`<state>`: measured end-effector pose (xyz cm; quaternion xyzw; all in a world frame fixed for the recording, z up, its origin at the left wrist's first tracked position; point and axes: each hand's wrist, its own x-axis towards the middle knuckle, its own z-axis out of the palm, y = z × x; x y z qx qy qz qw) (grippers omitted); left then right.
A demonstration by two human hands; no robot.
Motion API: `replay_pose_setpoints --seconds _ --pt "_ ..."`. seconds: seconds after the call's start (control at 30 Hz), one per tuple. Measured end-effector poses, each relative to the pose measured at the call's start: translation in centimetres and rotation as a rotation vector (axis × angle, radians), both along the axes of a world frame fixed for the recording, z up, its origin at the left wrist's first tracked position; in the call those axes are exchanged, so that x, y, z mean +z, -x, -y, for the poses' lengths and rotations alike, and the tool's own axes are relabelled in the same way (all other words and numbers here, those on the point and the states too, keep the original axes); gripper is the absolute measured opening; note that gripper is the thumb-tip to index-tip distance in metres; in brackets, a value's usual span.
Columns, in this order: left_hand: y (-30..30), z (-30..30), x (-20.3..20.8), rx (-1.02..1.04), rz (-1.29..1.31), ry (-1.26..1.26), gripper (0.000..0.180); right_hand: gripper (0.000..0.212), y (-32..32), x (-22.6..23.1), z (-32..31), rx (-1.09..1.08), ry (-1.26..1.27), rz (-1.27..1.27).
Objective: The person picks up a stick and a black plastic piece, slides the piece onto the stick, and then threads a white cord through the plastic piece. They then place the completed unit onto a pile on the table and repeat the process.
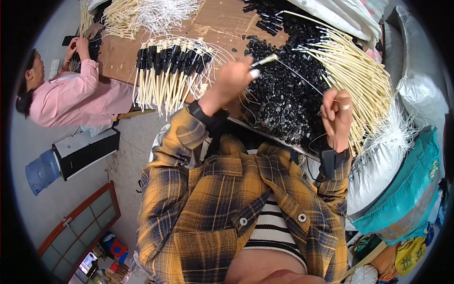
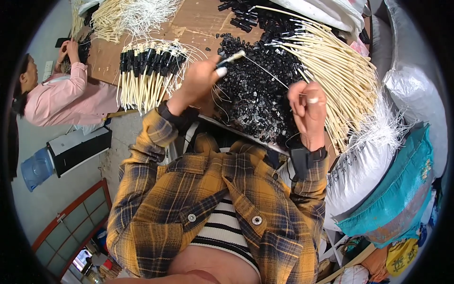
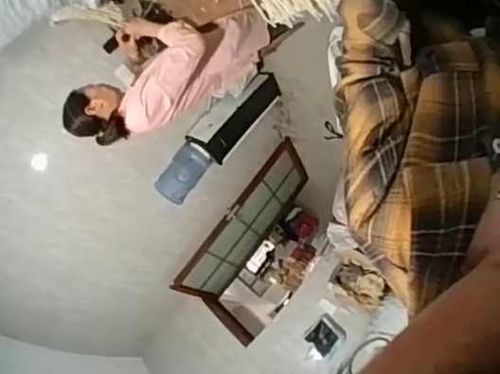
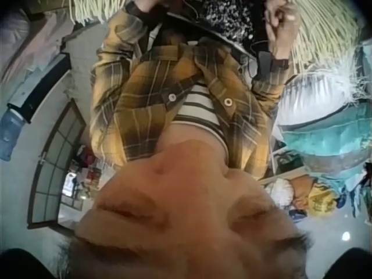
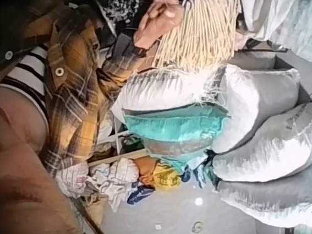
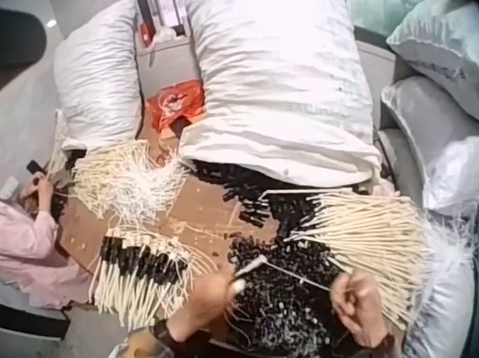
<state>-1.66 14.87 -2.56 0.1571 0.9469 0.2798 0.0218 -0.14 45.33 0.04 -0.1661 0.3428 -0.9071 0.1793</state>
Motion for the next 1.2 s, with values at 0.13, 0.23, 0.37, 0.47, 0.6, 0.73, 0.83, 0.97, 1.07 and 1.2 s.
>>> replay_pose_setpoints --seconds 0.13,0.23,0.37,0.47,0.6,0.73,0.83,0.97,1.07,1.2 --pt "-0.5 -3.2 0.1 0.149 0.670 -0.938 0.016 0.022 -1.6 1.5 6.1 -0.169 -1.163 -0.391" --pt "-0.8 -4.0 1.3 0.080 0.517 -0.767 0.022 0.022 -1.8 0.1 7.7 -0.268 -1.451 -0.670" --pt "-1.1 -3.2 2.6 -0.007 0.292 -0.345 0.031 0.015 -2.3 -0.4 7.3 -0.398 -1.459 -0.561" --pt "-1.6 -2.3 1.2 -0.059 -0.069 -0.265 0.035 0.010 -1.8 -0.8 7.6 -0.566 -1.459 -0.685" --pt "-1.7 -2.3 1.4 -0.077 0.003 -0.179 0.038 0.011 -1.6 -0.3 7.8 -0.584 -1.441 -0.640" --pt "-1.9 -2.9 1.7 -0.098 -0.119 -0.178 0.031 0.011 -1.8 -0.7 7.7 -0.545 -1.430 -0.617" --pt "-2.1 -3.2 1.9 -0.149 -0.081 -0.165 0.035 0.010 -1.9 -0.8 7.9 -0.511 -1.406 -0.615" --pt "-2.0 -3.4 1.8 -0.187 -0.056 -0.173 0.042 0.012 -2.0 -0.5 8.3 -0.469 -1.388 -0.560" --pt "-1.7 -4.0 3.6 -0.233 0.200 -0.127 0.042 0.015 -1.9 -0.4 8.1 -0.370 -1.258 -0.677" --pt "-1.4 -3.3 3.1 -0.231 0.386 -0.337 0.044 0.012 -1.9 -0.4 7.9 -0.262 -1.439 -0.731"
